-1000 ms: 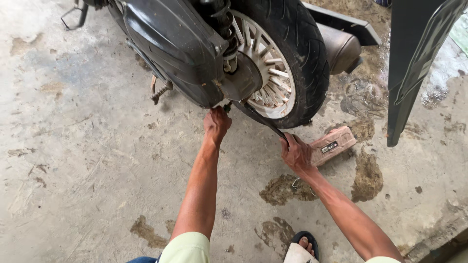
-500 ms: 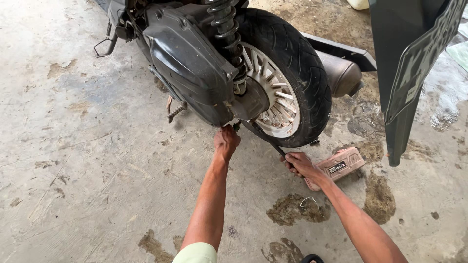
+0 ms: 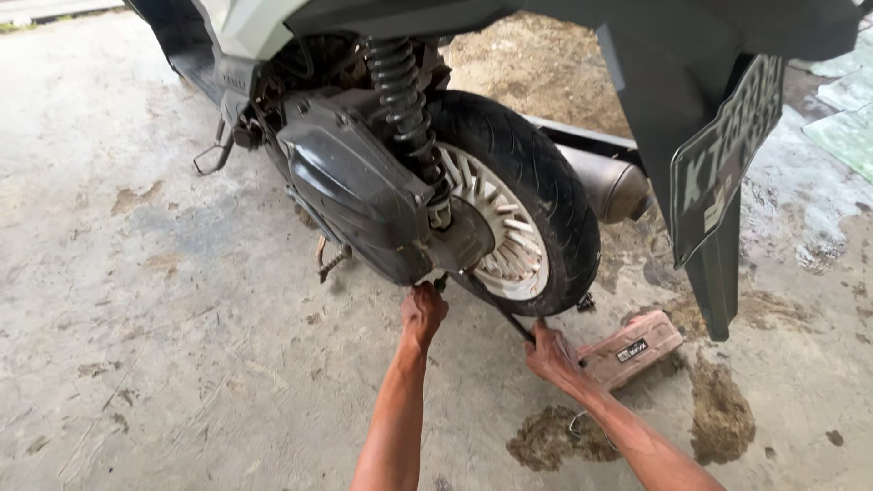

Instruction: The person retrieves a tool from a cluttered workshop and uses it to loosen a bolt on the rear wheel of a scooter. They then reposition the scooter by its handlebars and seat.

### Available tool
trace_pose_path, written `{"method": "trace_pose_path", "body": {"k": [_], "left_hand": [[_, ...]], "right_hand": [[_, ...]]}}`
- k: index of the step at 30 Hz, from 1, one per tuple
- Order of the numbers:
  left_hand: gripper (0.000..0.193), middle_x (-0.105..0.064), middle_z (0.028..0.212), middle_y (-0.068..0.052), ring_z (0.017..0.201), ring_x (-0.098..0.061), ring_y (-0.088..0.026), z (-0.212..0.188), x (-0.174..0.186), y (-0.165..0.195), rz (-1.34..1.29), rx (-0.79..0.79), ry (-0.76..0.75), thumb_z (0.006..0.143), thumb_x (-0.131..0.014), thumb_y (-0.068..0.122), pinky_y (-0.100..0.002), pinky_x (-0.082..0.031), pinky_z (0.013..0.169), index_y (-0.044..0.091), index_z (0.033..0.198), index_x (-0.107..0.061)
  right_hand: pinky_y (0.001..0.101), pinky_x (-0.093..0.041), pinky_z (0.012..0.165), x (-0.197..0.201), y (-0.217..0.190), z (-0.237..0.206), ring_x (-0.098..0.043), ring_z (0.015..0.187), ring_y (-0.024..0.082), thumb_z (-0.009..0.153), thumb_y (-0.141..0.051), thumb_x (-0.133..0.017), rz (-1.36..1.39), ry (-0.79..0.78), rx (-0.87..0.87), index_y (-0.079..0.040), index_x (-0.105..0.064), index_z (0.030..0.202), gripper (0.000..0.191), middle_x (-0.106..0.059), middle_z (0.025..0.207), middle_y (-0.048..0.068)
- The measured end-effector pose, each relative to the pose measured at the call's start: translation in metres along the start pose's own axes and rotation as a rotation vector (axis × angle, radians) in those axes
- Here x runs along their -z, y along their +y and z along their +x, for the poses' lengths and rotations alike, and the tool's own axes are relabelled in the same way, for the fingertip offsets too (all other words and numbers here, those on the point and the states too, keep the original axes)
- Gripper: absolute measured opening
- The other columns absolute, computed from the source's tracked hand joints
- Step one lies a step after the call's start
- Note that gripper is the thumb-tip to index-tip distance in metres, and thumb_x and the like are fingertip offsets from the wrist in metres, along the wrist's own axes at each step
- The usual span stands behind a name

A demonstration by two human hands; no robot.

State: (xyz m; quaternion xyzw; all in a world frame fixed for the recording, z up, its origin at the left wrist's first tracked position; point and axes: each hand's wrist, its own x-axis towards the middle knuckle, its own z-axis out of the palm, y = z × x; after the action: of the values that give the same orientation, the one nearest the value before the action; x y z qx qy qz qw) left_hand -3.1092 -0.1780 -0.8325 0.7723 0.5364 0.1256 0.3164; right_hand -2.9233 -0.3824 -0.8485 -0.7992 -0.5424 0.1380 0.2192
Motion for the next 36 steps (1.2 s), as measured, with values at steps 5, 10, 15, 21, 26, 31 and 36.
{"method": "trace_pose_path", "body": {"k": [5,10,15,21,26,31,36], "left_hand": [[0.023,-0.072,0.108,-0.026,0.100,-0.071,-0.043,-0.001,0.007,0.005,0.024,0.008,-0.022,0.088,-0.063,0.015,-0.049,-0.059,0.083,0.000,0.103,-0.072],[0.026,-0.072,0.108,-0.025,0.098,-0.072,-0.041,-0.001,0.014,0.009,0.035,0.028,-0.066,0.087,-0.064,0.015,-0.048,-0.058,0.082,0.001,0.108,-0.069],[0.025,-0.071,0.107,-0.025,0.096,-0.072,-0.041,-0.001,0.013,0.009,0.046,0.009,-0.042,0.088,-0.064,0.015,-0.048,-0.059,0.079,0.001,0.108,-0.069],[0.027,-0.073,0.104,-0.023,0.095,-0.072,-0.040,-0.002,0.011,0.005,0.032,-0.022,-0.030,0.085,-0.067,0.019,-0.047,-0.059,0.079,0.001,0.105,-0.070],[0.023,-0.074,0.106,-0.023,0.098,-0.072,-0.040,0.000,0.009,0.007,0.037,0.011,-0.034,0.089,-0.062,0.017,-0.047,-0.059,0.082,0.003,0.104,-0.073],[0.026,-0.073,0.109,-0.022,0.099,-0.072,-0.038,0.001,0.014,0.009,0.038,0.054,-0.095,0.089,-0.063,0.017,-0.046,-0.059,0.082,0.004,0.109,-0.071],[0.029,-0.073,0.111,-0.021,0.098,-0.073,-0.036,0.003,0.016,0.008,0.072,0.072,-0.142,0.089,-0.065,0.018,-0.045,-0.060,0.082,0.004,0.114,-0.069]], "right_hand": [[0.0447,-0.046,0.068,0.002,-0.007,0.018,-0.057,0.072,0.021,0.096,-0.026,-0.071,0.145,-0.240,-0.283,-0.002,-0.058,0.100,0.027,-0.059,0.079,0.010],[0.0459,-0.045,0.062,0.013,-0.008,0.024,-0.055,0.062,0.024,0.098,-0.024,-0.064,0.304,-0.354,-0.411,-0.002,-0.064,0.098,0.022,-0.060,0.072,0.013],[0.0474,-0.045,0.058,0.017,-0.013,0.014,-0.058,0.054,0.028,0.096,-0.019,-0.064,0.003,-0.099,-0.203,-0.001,-0.067,0.095,0.018,-0.062,0.065,0.017],[0.0488,-0.049,0.064,0.009,-0.023,0.004,-0.067,0.066,0.035,0.091,-0.019,-0.069,-0.039,-0.055,-0.177,0.003,-0.063,0.097,0.023,-0.070,0.077,0.020],[0.0484,-0.051,0.061,0.002,-0.026,0.008,-0.068,0.068,0.035,0.097,-0.019,-0.063,0.242,0.002,-0.041,0.002,-0.062,0.101,0.022,-0.069,0.078,0.018],[0.0461,-0.049,0.061,0.005,-0.026,0.013,-0.059,0.063,0.032,0.104,-0.020,-0.060,0.103,-0.052,-0.091,0.003,-0.067,0.092,0.027,-0.061,0.069,0.022],[0.0429,-0.045,0.050,0.007,-0.025,0.008,-0.054,0.051,0.023,0.096,-0.018,-0.063,-0.066,0.089,0.023,0.003,-0.065,0.100,0.021,-0.059,0.068,0.017]]}}
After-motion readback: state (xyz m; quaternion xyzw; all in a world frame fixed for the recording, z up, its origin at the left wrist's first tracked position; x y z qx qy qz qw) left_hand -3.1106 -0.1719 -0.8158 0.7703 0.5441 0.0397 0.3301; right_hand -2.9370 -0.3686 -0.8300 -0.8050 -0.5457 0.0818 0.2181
